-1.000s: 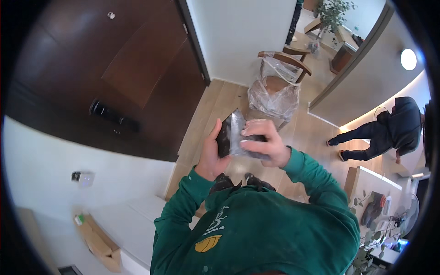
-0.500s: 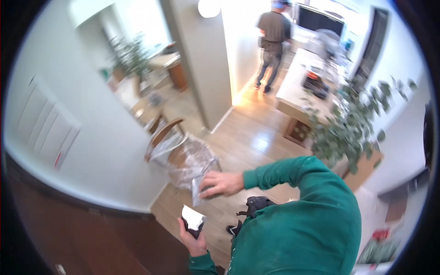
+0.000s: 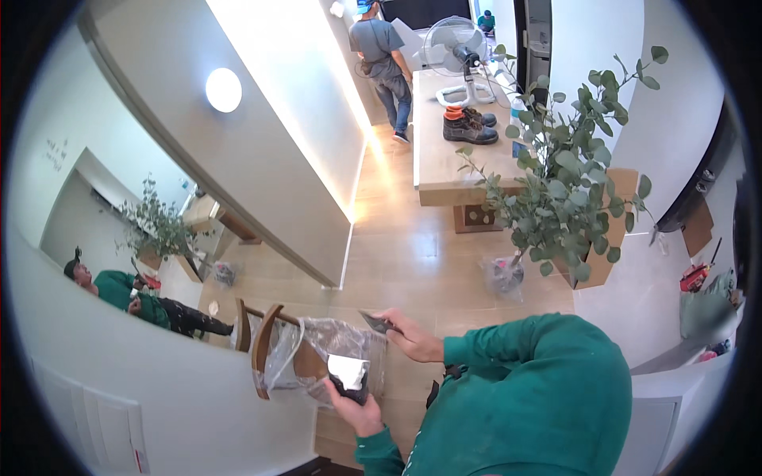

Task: The person prepares joint compound on a hawk using a putty knife, then applies it to a wall seam next to a door frame.

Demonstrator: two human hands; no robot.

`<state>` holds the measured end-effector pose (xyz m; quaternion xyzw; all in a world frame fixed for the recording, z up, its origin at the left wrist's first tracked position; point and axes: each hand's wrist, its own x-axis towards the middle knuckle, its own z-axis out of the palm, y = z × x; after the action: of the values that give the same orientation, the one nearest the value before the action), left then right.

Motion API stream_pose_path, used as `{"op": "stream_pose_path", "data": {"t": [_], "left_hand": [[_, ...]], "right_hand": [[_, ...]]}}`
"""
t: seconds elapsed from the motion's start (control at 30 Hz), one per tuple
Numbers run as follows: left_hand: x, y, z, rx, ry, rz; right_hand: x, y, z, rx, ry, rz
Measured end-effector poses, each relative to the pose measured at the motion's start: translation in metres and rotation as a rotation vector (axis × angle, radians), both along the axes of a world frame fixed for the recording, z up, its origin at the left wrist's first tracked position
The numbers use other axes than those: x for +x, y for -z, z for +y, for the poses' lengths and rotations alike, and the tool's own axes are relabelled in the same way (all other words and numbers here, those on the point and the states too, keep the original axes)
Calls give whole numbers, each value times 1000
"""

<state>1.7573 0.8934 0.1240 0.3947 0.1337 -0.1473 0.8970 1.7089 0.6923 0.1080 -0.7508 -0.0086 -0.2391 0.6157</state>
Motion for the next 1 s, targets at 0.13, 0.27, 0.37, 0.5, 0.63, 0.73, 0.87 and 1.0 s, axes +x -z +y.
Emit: {"op": "stream_pose_path", "data": {"t": [0.13, 0.27, 0.37, 0.5, 0.63, 0.73, 0.87, 1.0], "left_hand": [[40, 9, -92, -75, 158, 4], [68, 1, -179, -140, 322, 29], [96, -3, -218, -185, 493, 12], [137, -10, -260, -186, 663, 44], [174, -4, -294, -210, 822, 38], [187, 0, -330, -213, 923, -17], [184, 13, -358, -196, 1141, -16], [195, -12, -362, -256, 1344, 104]], "right_hand": [[16, -45, -41, 213, 163, -227], [27, -50, -94, 65, 131, -292], [35, -28, -138, -167, 108, -97], [38, 26, -194, -202, 359, 121], [21, -1, -214, 1291, 238, 163], [37, 15, -208, 1654, -237, -24], [97, 34, -213, 1699, 82, -186], [92, 99, -258, 1562, 404, -324]]}}
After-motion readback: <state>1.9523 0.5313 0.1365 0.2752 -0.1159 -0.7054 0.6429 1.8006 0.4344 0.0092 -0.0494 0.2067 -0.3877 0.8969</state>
